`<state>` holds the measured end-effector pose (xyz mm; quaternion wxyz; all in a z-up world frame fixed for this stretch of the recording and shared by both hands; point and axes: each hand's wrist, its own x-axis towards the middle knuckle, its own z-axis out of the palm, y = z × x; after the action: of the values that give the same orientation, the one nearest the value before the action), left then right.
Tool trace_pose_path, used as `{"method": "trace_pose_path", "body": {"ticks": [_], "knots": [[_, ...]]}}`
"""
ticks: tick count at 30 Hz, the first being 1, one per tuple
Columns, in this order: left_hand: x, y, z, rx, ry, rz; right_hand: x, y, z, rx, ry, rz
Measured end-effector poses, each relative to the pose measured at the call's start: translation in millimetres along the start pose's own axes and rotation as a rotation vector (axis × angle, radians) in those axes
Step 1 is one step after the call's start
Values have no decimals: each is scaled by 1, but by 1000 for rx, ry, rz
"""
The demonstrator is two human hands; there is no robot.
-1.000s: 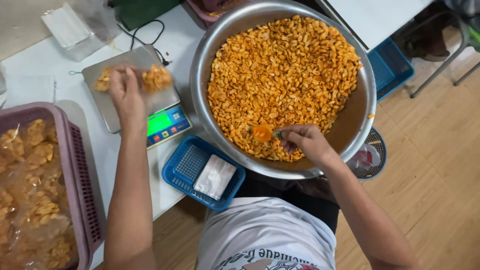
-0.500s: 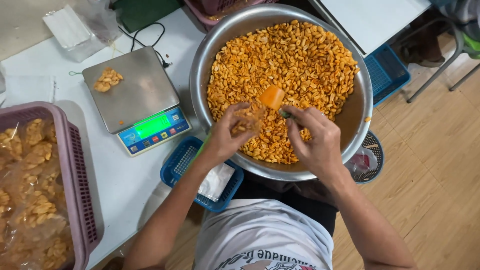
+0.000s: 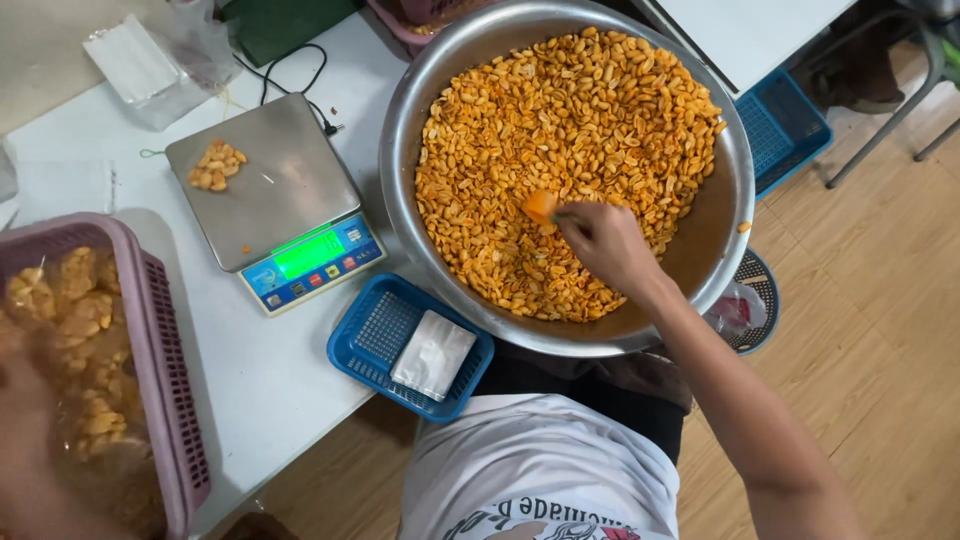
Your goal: Packing small snacks from a large bowl into individual plastic bags and weighing them on a digital scale.
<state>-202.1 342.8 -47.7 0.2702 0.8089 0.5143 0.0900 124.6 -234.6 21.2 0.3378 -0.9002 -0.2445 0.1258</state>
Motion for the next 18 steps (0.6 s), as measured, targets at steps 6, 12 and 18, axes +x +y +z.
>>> {"method": "trace_pose_path", "body": {"ticks": [6, 12, 18], "knots": [[-68, 92, 60, -205, 404, 891, 73, 10, 43, -196, 250, -179], [-209, 164, 207, 235, -419, 699, 11, -6, 61, -197, -71, -395], [-205, 158, 219, 210, -501, 628, -44, -14, -2, -247, -18, -217]]}}
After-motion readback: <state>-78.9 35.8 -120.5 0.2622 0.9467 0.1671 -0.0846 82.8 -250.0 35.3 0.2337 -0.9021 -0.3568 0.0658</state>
